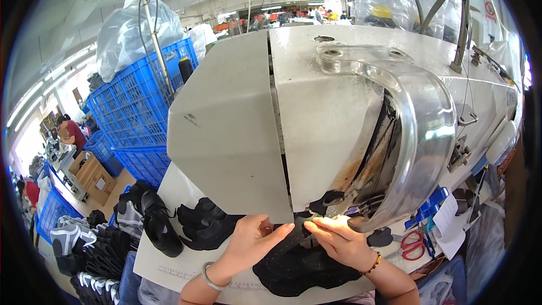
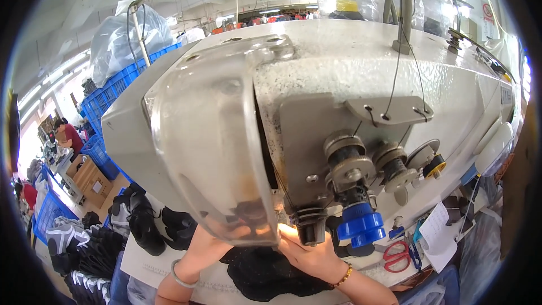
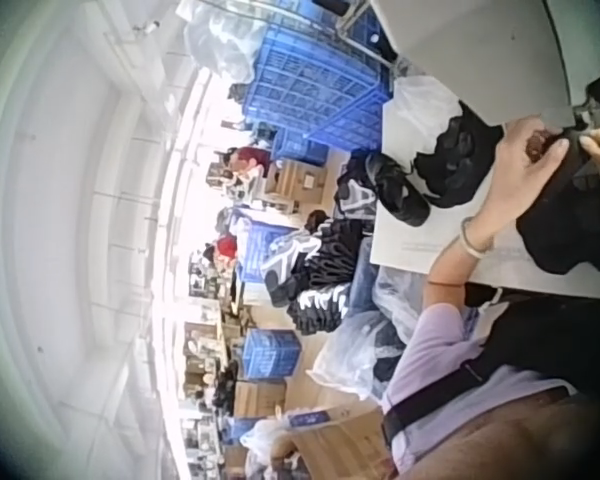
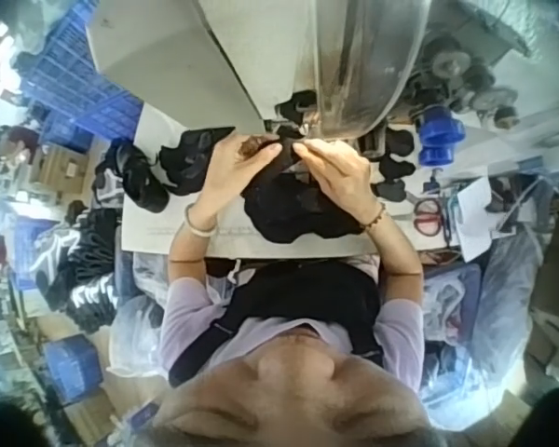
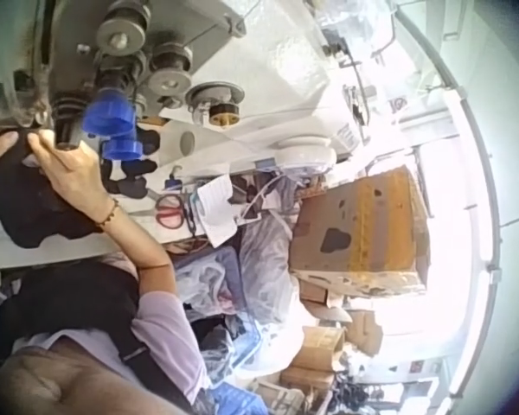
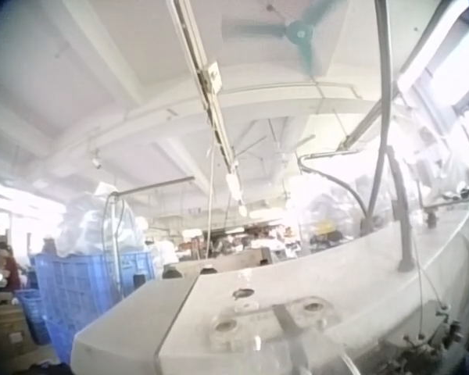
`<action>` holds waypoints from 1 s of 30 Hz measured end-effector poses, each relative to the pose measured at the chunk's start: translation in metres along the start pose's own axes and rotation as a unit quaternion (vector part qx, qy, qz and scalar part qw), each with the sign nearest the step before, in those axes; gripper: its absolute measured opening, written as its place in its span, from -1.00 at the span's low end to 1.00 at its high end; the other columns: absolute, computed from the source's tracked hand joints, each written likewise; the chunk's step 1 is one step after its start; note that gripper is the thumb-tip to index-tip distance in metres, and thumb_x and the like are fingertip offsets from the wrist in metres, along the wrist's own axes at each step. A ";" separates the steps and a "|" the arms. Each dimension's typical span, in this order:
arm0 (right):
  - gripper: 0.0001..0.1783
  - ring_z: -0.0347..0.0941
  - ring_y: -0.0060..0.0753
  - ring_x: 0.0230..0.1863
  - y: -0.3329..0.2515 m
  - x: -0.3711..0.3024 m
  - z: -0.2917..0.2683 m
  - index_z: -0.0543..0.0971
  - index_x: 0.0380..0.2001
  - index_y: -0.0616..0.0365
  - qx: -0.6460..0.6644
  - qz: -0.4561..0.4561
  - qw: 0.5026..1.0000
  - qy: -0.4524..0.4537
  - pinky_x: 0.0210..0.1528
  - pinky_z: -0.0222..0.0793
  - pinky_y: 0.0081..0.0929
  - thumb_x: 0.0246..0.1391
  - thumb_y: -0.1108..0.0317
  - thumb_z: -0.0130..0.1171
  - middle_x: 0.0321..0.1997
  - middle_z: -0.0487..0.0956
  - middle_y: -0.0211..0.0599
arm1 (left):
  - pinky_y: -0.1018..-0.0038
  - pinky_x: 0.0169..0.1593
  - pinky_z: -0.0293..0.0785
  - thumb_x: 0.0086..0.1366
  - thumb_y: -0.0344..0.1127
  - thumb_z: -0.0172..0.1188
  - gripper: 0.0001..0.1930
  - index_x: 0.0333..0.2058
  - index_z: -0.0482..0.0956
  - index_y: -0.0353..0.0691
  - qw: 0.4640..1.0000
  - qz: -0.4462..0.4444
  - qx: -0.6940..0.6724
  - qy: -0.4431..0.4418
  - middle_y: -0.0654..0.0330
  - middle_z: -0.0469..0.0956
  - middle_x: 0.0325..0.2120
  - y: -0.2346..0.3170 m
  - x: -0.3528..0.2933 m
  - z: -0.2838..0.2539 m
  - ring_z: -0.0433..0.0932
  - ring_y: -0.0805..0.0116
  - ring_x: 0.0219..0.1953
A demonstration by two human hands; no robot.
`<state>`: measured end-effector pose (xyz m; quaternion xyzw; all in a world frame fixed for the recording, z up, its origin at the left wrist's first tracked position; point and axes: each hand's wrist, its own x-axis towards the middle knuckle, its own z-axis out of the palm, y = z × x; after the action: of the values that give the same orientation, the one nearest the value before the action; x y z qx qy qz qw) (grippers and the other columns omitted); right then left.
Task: Stitch together black leather shoe components using an industrial sewing machine.
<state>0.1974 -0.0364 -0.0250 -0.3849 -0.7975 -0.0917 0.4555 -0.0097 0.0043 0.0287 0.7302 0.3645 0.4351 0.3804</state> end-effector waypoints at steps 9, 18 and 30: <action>-0.61 0.43 -0.71 -0.08 0.001 0.002 -0.001 0.59 -0.12 -0.03 -0.068 -0.047 0.996 -0.012 -0.20 0.45 -0.59 -0.12 0.47 0.21 -0.09 0.53 -0.57 | 0.68 -0.58 0.13 0.20 -0.36 0.23 -0.85 -0.40 0.50 -0.33 0.999 -0.005 -0.037 -0.022 0.42 0.38 -0.67 -0.001 0.001 0.000 0.22 0.73 -0.61; -0.62 0.43 -0.70 -0.05 -0.006 0.000 -0.003 0.57 -0.13 0.11 -0.148 -0.069 0.985 -0.065 -0.22 0.46 -0.62 -0.12 0.46 0.20 -0.04 0.51 -0.61 | 0.71 -0.45 0.29 0.22 -0.40 0.19 -0.88 -0.35 0.49 -0.34 0.987 -0.038 -0.147 -0.048 0.41 0.44 -0.49 -0.002 0.002 -0.004 0.33 0.72 -0.47; -0.57 0.49 -0.68 -0.21 -0.005 0.004 -0.008 0.58 -0.09 -0.06 -0.124 -0.027 0.991 -0.043 -0.26 0.43 -0.63 -0.14 0.43 0.25 -0.07 0.54 -0.59 | 0.71 -0.33 0.38 0.23 -0.48 0.15 -0.89 -0.29 0.48 -0.39 0.975 -0.084 -0.201 -0.034 0.35 0.49 -0.43 0.000 -0.002 0.005 0.40 0.70 -0.39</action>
<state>0.1985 -0.0419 -0.0164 -0.4206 -0.8087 -0.1851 0.3671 -0.0057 0.0012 0.0259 0.6200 0.3162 0.4408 0.5668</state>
